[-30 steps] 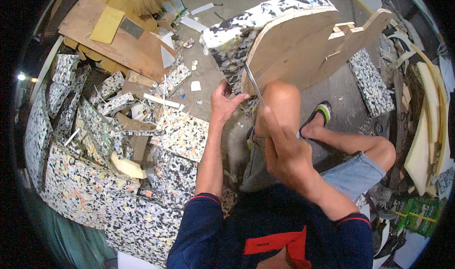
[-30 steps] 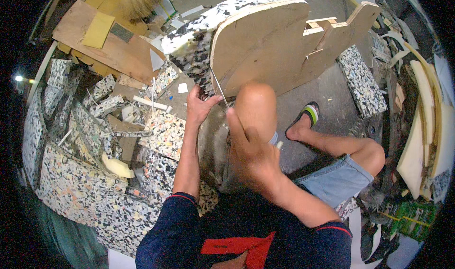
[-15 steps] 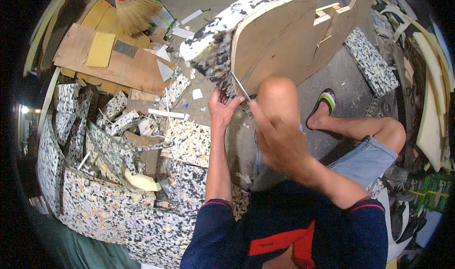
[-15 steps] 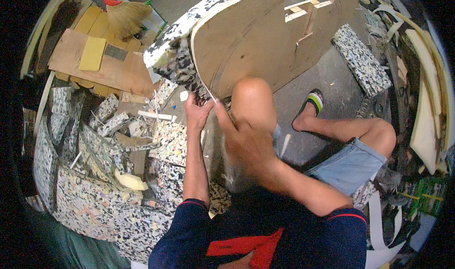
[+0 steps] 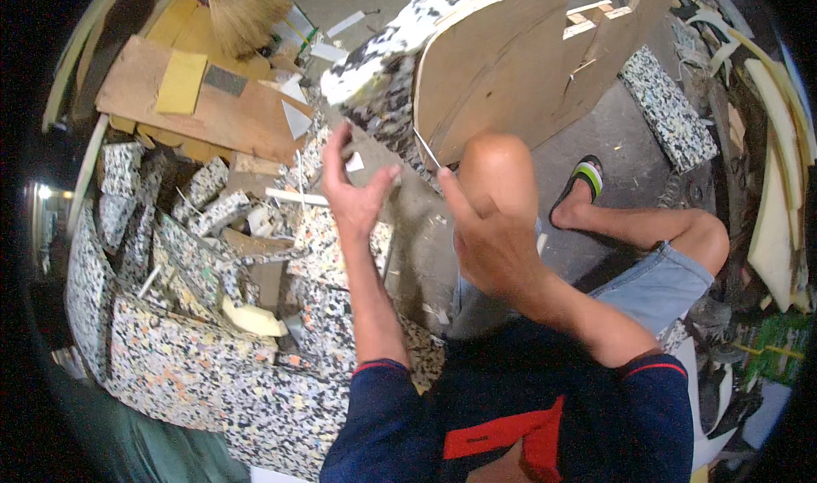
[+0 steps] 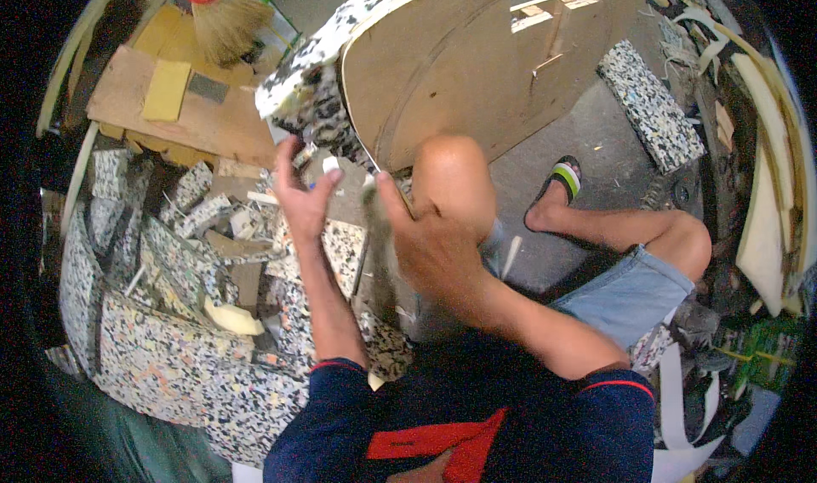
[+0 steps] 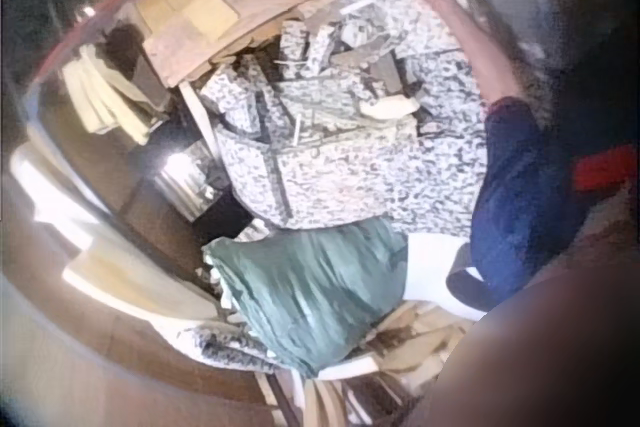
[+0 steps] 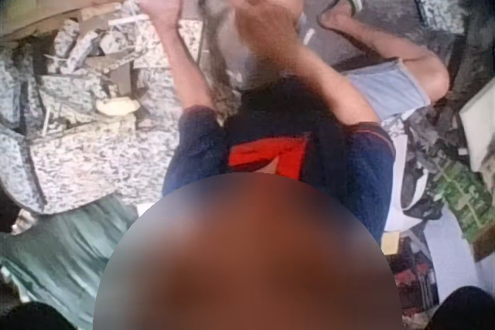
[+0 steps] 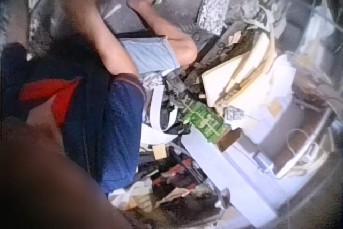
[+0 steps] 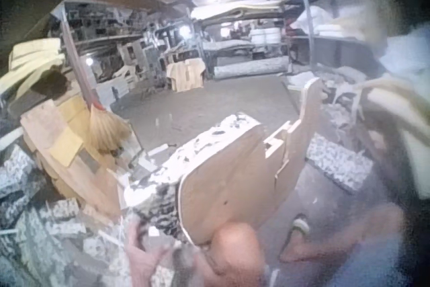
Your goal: The person assembles a wooden object by attaching a speckled material, smoothing it, cutting excess with a saw, and spraying a finish. The person handles the wooden object, speckled material, saw, and spray can.
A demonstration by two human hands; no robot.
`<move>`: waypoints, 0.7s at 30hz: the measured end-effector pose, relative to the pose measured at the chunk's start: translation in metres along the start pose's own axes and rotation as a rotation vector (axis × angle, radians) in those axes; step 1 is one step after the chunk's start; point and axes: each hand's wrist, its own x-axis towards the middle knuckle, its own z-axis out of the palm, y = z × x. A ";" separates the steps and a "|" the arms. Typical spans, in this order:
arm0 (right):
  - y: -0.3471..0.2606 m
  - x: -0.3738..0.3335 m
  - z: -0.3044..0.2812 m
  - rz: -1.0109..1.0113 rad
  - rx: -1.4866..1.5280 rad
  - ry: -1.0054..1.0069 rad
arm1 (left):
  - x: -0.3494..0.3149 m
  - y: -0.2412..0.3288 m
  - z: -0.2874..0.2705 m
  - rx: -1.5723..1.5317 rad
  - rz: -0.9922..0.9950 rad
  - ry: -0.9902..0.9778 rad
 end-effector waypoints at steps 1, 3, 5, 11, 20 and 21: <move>0.000 -0.014 -0.002 -0.016 -0.036 -0.006 | 0.007 0.017 -0.007 0.173 0.118 0.004; -0.002 -0.040 -0.009 0.024 -0.047 -0.123 | 0.036 0.046 -0.009 0.203 0.274 -0.120; -0.004 -0.056 -0.018 0.059 -0.032 -0.174 | 0.054 0.069 -0.001 0.163 0.137 -0.253; -0.006 -0.015 -0.014 0.041 0.063 -0.088 | 0.076 0.089 0.007 0.031 0.237 -0.361; 0.004 -0.041 -0.008 0.059 0.025 -0.202 | 0.084 0.072 0.010 -0.020 0.176 -0.259; 0.005 -0.052 -0.011 0.062 0.048 -0.195 | 0.084 0.070 0.011 -0.010 0.184 -0.245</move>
